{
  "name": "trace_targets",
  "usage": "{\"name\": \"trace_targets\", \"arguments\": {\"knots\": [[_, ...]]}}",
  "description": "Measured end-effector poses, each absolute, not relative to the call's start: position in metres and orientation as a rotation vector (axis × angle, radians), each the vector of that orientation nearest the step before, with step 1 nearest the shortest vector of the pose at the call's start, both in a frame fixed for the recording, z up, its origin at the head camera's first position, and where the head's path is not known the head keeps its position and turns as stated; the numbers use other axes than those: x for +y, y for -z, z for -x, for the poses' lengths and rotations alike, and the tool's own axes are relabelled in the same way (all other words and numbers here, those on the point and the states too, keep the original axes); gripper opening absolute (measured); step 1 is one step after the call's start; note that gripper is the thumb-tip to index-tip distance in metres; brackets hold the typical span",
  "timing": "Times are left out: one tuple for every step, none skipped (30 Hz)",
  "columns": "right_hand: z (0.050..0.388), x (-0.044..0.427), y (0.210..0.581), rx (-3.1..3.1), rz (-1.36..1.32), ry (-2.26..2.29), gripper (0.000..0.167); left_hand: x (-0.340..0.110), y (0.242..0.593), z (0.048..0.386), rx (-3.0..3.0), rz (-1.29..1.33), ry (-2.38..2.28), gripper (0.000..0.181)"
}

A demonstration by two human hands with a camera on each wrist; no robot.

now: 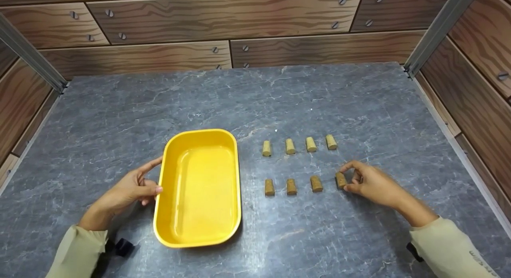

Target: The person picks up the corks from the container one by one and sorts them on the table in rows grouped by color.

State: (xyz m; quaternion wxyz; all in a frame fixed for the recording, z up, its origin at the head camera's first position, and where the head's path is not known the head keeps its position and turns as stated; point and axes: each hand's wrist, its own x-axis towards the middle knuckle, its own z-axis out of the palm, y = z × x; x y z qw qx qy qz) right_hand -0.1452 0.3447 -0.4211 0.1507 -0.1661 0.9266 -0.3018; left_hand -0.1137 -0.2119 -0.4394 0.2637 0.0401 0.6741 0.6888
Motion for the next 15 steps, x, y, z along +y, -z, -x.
{"name": "trace_targets", "arguments": {"knots": [[0.1457, 0.3441, 0.4209, 2.664, 0.468, 0.844, 0.042, -0.2122, 0.4395, 0.1139, 1.822, -0.116, -1.862, 0.094], [0.1462, 0.3437, 0.4207, 2.668, 0.461, 0.823, 0.042, -0.2124, 0.4398, 0.1141, 1.822, -0.125, -1.862, 0.094], [0.1469, 0.3430, 0.4205, 2.672, 0.450, 0.803, 0.041, -0.2126, 0.4401, 0.1142, 1.825, -0.134, -1.860, 0.094], [0.1475, 0.3425, 0.4204, 2.678, 0.446, 0.787, 0.041, -0.2127, 0.4403, 0.1143, 1.829, -0.139, -1.858, 0.094], [0.1477, 0.3423, 0.4203, 2.685, 0.443, 0.776, 0.041, -0.2127, 0.4403, 0.1144, 1.832, -0.141, -1.855, 0.094], [0.1480, 0.3421, 0.4203, 2.689, 0.437, 0.767, 0.041, -0.2126, 0.4401, 0.1146, 1.837, -0.145, -1.852, 0.094], [0.1483, 0.3421, 0.4203, 2.688, 0.433, 0.764, 0.041, -0.2125, 0.4400, 0.1146, 1.841, -0.143, -1.849, 0.094], [0.1485, 0.3421, 0.4205, 2.689, 0.434, 0.763, 0.041, -0.2124, 0.4399, 0.1146, 1.844, -0.139, -1.848, 0.094], [0.1486, 0.3421, 0.4207, 2.689, 0.435, 0.763, 0.041, -0.2122, 0.4398, 0.1146, 1.844, -0.134, -1.848, 0.094], [0.1486, 0.3421, 0.4209, 2.689, 0.437, 0.763, 0.041, -0.2120, 0.4396, 0.1146, 1.841, -0.129, -1.851, 0.095], [0.1486, 0.3420, 0.4213, 2.690, 0.434, 0.762, 0.042, -0.2119, 0.4392, 0.1146, 1.837, -0.129, -1.854, 0.094], [0.1487, 0.3419, 0.4216, 2.691, 0.431, 0.759, 0.042, -0.2117, 0.4391, 0.1148, 1.834, -0.126, -1.857, 0.094], [0.1486, 0.3420, 0.4219, 2.694, 0.431, 0.760, 0.042, -0.2116, 0.4391, 0.1151, 1.831, -0.121, -1.860, 0.094], [0.1485, 0.3421, 0.4221, 2.697, 0.432, 0.760, 0.042, -0.2114, 0.4390, 0.1154, 1.829, -0.119, -1.863, 0.094], [0.1484, 0.3422, 0.4221, 2.699, 0.434, 0.761, 0.042, -0.2112, 0.4389, 0.1159, 1.827, -0.120, -1.866, 0.093]]}}
